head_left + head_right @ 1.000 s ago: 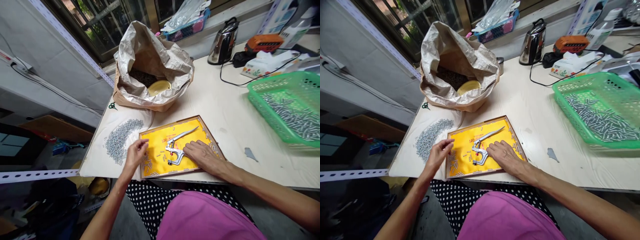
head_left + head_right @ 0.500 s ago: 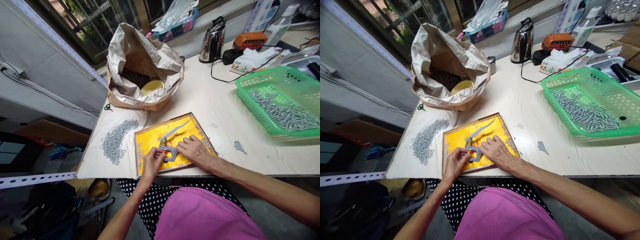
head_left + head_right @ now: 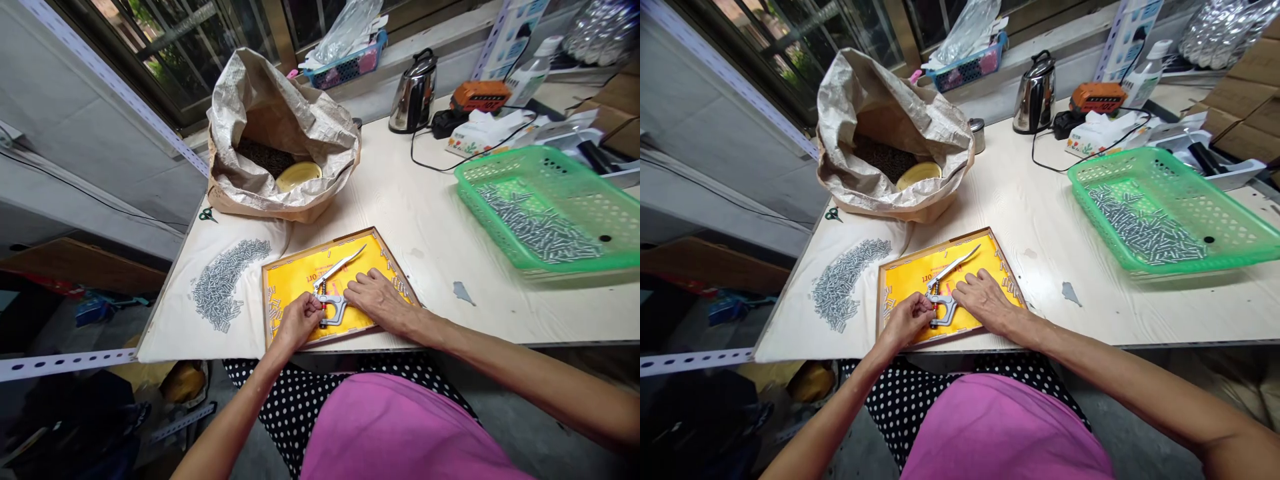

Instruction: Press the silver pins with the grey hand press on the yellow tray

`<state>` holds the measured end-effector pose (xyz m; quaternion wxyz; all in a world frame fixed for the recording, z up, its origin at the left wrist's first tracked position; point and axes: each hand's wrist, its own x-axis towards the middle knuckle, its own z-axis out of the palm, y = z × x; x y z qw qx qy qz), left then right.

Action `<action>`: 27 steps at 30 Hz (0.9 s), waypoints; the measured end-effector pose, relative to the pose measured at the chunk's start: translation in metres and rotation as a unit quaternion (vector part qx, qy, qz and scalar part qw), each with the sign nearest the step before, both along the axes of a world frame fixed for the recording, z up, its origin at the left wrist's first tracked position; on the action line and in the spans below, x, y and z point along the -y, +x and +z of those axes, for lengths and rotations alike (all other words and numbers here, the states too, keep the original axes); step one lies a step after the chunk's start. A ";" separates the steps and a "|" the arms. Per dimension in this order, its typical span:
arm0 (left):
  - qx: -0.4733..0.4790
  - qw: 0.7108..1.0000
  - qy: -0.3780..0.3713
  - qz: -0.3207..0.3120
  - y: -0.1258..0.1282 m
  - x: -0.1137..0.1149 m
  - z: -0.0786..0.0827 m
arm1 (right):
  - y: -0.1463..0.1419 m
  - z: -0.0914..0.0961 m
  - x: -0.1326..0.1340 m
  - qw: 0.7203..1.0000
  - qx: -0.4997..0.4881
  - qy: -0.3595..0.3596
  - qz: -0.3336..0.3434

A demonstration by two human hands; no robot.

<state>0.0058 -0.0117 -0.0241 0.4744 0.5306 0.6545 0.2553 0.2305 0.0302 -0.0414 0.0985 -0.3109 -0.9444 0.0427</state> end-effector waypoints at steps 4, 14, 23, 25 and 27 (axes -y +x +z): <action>0.028 0.998 -0.062 -0.018 -0.006 -0.004 -0.001 | 0.003 0.004 -0.003 0.999 0.006 -0.050 -0.014; 0.023 0.988 -0.134 -0.070 -0.009 -0.016 0.003 | 0.014 0.002 -0.039 0.995 0.036 -0.083 -0.042; -0.032 0.991 -0.104 -0.076 -0.003 -0.015 0.005 | 0.015 0.002 -0.038 0.997 0.013 -0.071 -0.036; -0.026 0.992 -0.101 -0.072 -0.003 -0.013 0.006 | 0.014 0.003 -0.037 0.997 0.007 -0.063 -0.033; -0.024 0.993 -0.098 -0.066 -0.002 -0.012 0.006 | 0.014 0.005 -0.036 0.998 0.009 -0.053 -0.036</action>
